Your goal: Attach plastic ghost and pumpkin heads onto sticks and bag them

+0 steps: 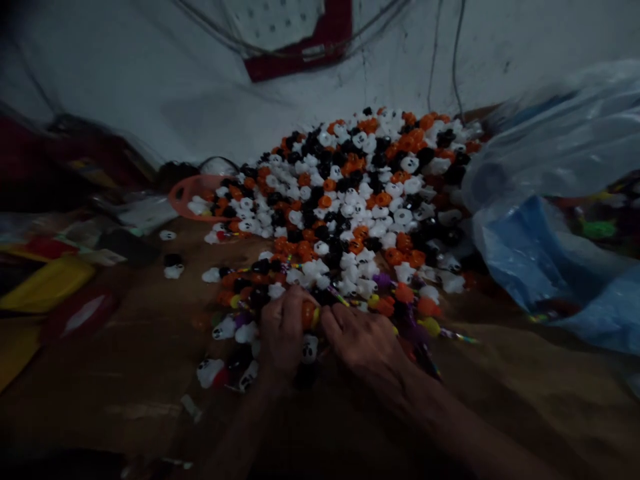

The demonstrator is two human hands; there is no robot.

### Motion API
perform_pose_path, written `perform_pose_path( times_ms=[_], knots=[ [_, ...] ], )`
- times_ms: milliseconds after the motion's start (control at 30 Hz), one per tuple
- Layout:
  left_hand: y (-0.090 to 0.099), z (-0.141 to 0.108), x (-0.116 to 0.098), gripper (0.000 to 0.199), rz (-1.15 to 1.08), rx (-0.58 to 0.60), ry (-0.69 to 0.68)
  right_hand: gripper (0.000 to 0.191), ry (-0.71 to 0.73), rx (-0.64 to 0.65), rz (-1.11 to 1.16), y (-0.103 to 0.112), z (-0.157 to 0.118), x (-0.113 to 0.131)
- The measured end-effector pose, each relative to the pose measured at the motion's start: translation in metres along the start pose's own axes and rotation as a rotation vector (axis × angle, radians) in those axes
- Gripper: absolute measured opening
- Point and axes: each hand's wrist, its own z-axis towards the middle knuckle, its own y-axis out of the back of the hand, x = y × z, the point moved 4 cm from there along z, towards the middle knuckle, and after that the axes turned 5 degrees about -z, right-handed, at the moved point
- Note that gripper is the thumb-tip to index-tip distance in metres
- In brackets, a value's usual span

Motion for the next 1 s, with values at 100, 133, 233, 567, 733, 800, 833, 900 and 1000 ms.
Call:
perform_pose_path(
  times_ms=[100,133,233,567,733,800,833,900,1000],
  knots=[
    [0.001,0.001,0.002,0.042,-0.060,0.035,0.037,0.019,-0.026,0.049,0.130,-0.008,0.001,-0.004],
    [0.002,0.002,0.002,0.044,-0.075,0.039,0.035,0.016,-0.052,0.078,0.171,-0.012,0.001,-0.006],
    [0.004,0.005,-0.001,0.045,-0.062,0.068,-0.013,0.014,-0.064,0.126,0.217,-0.018,0.003,-0.006],
    [0.007,0.002,-0.015,0.038,0.055,0.127,-0.266,0.034,-0.320,0.336,0.970,-0.005,0.003,-0.006],
    [0.008,0.003,-0.016,0.036,0.082,0.169,-0.270,0.043,-0.517,0.492,1.315,-0.006,-0.004,-0.012],
    [0.009,0.006,-0.013,0.035,0.051,0.160,-0.194,0.042,-0.497,0.439,1.168,-0.003,-0.003,-0.017],
    [0.010,0.007,-0.011,0.035,0.041,0.155,-0.162,0.041,-0.468,0.408,1.077,-0.002,-0.003,-0.019],
    [0.010,0.009,-0.007,0.036,0.038,0.147,-0.102,0.036,-0.387,0.362,0.909,-0.002,-0.002,-0.018],
    [0.011,0.009,0.001,0.039,0.051,0.136,-0.007,0.021,-0.271,0.272,0.676,-0.004,-0.004,-0.014]
  ],
)
